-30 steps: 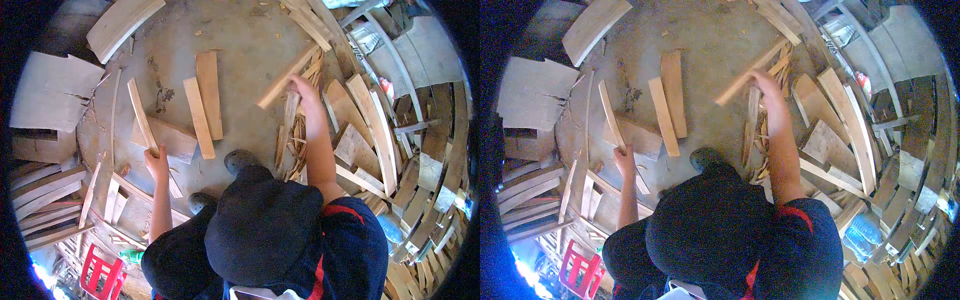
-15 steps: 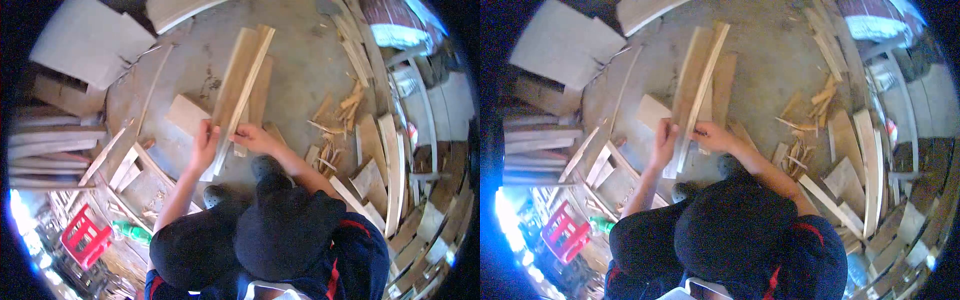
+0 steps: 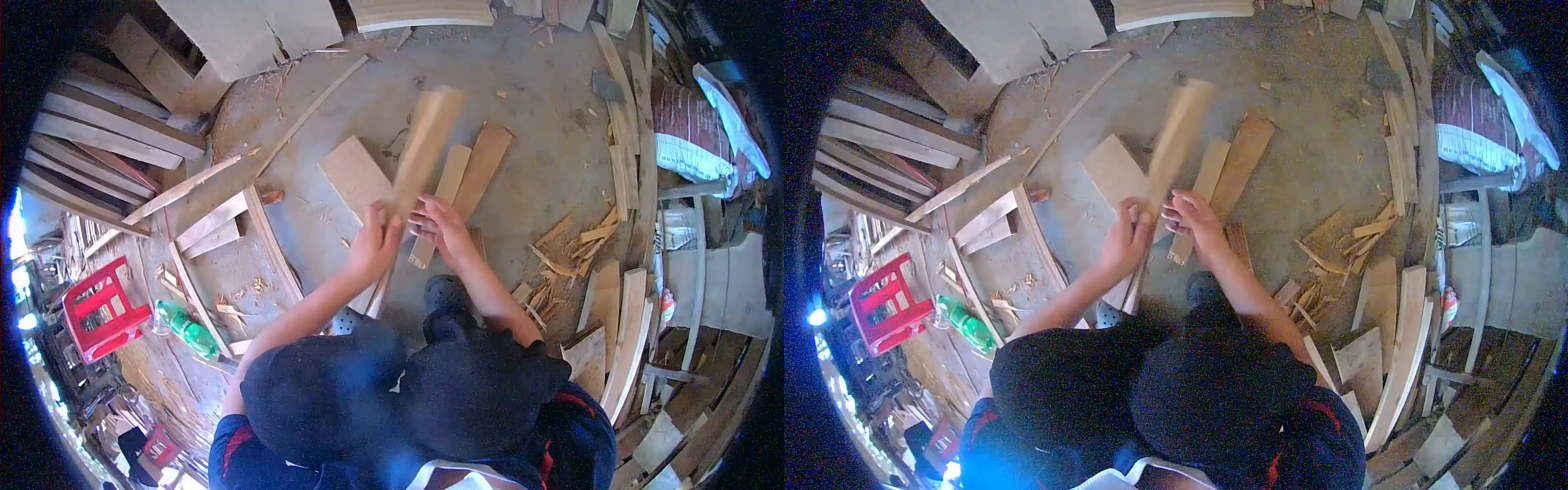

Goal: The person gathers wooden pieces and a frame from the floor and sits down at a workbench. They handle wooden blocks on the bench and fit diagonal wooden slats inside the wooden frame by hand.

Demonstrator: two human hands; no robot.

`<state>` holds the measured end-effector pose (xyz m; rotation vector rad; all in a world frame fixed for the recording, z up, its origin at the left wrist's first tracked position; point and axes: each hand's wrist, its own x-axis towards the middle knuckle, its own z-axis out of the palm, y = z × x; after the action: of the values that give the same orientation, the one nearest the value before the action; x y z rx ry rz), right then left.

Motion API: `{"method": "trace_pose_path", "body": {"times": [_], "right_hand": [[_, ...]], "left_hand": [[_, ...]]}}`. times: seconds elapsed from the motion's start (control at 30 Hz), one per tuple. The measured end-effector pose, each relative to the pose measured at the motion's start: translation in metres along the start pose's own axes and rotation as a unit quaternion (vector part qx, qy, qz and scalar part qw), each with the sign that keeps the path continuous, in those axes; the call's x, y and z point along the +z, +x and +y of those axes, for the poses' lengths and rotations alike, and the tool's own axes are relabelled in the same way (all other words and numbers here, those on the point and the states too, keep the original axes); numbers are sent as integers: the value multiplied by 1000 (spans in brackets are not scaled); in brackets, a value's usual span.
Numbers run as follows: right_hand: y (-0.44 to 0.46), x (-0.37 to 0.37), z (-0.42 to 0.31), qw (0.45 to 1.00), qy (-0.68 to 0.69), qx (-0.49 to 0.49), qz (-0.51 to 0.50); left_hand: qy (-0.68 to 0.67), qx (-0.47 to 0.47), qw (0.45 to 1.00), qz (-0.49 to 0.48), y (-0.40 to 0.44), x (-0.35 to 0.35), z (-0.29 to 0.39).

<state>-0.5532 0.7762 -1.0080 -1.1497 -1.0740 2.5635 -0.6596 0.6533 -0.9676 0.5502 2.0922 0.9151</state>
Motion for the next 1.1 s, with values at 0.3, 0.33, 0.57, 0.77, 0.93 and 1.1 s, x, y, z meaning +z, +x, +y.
{"method": "trace_pose_path", "body": {"times": [0.3, 0.33, 0.57, 0.77, 0.93, 1.1], "right_hand": [[-7, -22, 9, 973, 212, -65, 57], [-8, -28, 11, 967, 238, -67, 59], [-13, -25, 13, 979, 178, -54, 81], [-17, -9, 16, 995, 72, -50, 49], [-23, -7, 25, 997, 78, 3, -9], [-22, 4, 51, 997, 70, 24, -36]], "left_hand": [[157, 72, 976, 130, 53, -3, -57], [156, 68, 977, 131, 54, -4, -56], [265, -81, 950, 146, 65, 9, -17], [270, -66, 953, 123, 78, 8, -22], [341, 91, 927, 132, 64, -16, -68], [212, -79, 962, 156, 42, -21, -90]]}}
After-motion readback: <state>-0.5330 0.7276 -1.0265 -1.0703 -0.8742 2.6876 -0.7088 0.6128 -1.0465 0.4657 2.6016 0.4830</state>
